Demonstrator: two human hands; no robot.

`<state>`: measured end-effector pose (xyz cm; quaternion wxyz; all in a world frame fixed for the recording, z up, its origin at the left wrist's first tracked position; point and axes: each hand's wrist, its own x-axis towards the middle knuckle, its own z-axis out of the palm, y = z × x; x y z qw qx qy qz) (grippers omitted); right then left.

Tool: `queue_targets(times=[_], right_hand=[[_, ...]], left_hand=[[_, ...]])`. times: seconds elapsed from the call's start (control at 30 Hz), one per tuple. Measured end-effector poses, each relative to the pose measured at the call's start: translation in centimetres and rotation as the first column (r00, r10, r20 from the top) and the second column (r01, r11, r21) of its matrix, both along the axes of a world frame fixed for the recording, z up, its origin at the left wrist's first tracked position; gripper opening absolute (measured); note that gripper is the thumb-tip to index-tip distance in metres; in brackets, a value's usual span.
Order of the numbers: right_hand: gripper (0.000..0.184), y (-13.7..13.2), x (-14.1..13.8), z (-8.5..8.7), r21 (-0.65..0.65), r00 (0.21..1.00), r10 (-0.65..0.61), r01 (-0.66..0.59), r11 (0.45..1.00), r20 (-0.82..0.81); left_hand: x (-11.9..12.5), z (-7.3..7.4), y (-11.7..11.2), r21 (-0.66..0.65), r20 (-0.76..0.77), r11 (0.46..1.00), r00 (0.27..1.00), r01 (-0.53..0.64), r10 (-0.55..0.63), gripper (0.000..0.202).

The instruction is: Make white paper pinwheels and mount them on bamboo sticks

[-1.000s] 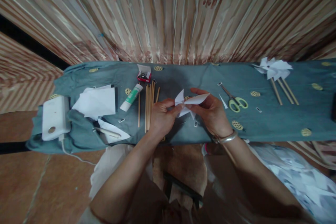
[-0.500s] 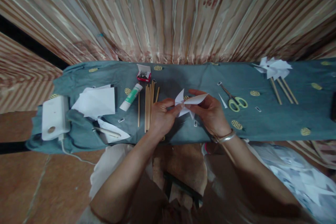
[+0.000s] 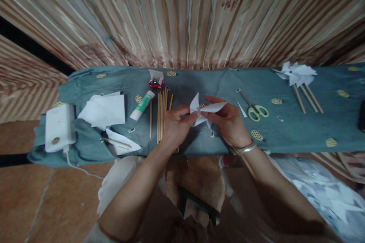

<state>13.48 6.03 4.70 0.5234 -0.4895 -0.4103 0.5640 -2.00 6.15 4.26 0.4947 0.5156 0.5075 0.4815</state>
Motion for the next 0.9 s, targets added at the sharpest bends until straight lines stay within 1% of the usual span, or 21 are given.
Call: queue_targets(times=[0.13,0.3,0.4,0.53,0.7,0.9], right_hand=[[0.053,0.14,0.08,-0.13,0.006,0.999,-0.033,0.033,0.999,0.011],[0.055,0.11,0.27,-0.51,0.045,0.998,-0.025,0.023,0.999,0.061],[0.053,0.12,0.34,-0.56,0.047,0.999,0.000,-0.002,0.999,0.044],[0.051,0.17,0.34,-0.36,0.027,1.000,0.020,-0.020,0.999,-0.003],[0.049,0.07,0.19,-0.12,0.022,0.999,0.022,-0.021,1.000,-0.047],[0.047,0.06,0.23,-0.32,0.048,0.999,0.032,-0.033,0.998,0.023]], left_hand=[[0.06,0.02,0.26,0.004,0.094,1.000,0.996,0.010,-0.011,0.019],[0.18,-0.17,0.29,-0.029,0.116,1.000,0.993,0.001,0.002,0.022],[0.29,-0.38,0.27,-0.051,0.159,0.999,0.987,0.004,0.005,0.025],[0.38,-0.51,0.27,-0.063,0.202,0.998,0.979,0.011,0.002,0.021],[0.38,-0.57,0.23,-0.071,0.170,0.998,0.985,0.000,0.012,0.020],[0.20,-0.40,0.02,-0.027,0.099,1.000,0.995,-0.006,0.008,0.014]])
